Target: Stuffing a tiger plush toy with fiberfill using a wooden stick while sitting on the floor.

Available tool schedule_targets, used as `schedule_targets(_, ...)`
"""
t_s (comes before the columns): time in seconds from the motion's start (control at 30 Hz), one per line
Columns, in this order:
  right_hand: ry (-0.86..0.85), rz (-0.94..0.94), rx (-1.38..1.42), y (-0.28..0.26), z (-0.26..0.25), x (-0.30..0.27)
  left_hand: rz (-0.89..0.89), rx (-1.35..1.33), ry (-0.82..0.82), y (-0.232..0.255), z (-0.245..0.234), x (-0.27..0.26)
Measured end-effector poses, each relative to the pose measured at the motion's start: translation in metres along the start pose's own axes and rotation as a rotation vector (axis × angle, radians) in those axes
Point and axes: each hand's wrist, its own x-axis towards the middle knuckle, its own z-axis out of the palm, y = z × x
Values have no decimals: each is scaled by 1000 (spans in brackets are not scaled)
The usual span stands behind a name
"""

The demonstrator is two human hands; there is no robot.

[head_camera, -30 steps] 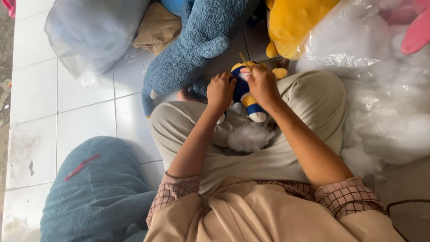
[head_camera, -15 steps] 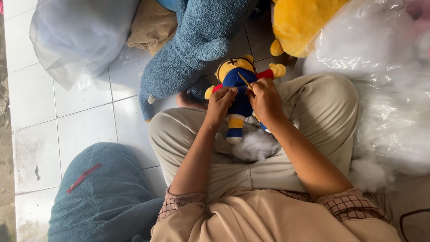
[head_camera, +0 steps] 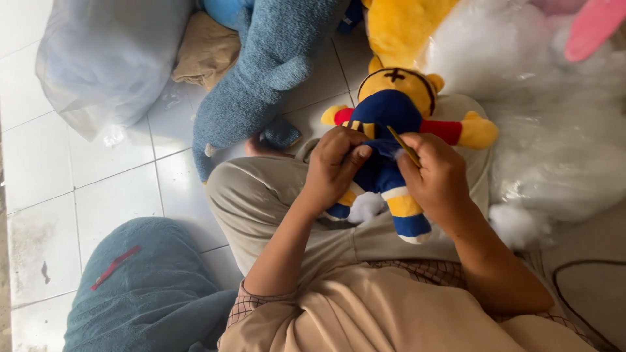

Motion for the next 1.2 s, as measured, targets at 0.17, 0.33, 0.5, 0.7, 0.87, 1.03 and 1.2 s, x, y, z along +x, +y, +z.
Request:
schedule_targets(0.17,160,29,-92,12,-32,-55,338,298,87,24,50,-18)
schedule_targets(0.33,246,73,-120,26,-37,-86,447,584,83,49,91,-62)
schedule_targets(0.5,2,229,-63,4,-49,-80,212,799,56,47,98,-82)
schedule_targets(0.7,-111,481,239,36,-49,-81,-2,697,-83,34,101,-93)
schedule_targets(0.87,-122,541,366,45,-47,-82,-132,629,-137,29,103,-98)
schedule_targets(1.03,-112,519,303,39,-45,-86,-222,527,-132,20,107,-109)
schedule_targets(1.2,-144,506,240,35,-49,-85,-273,232,-28,27,102,-111)
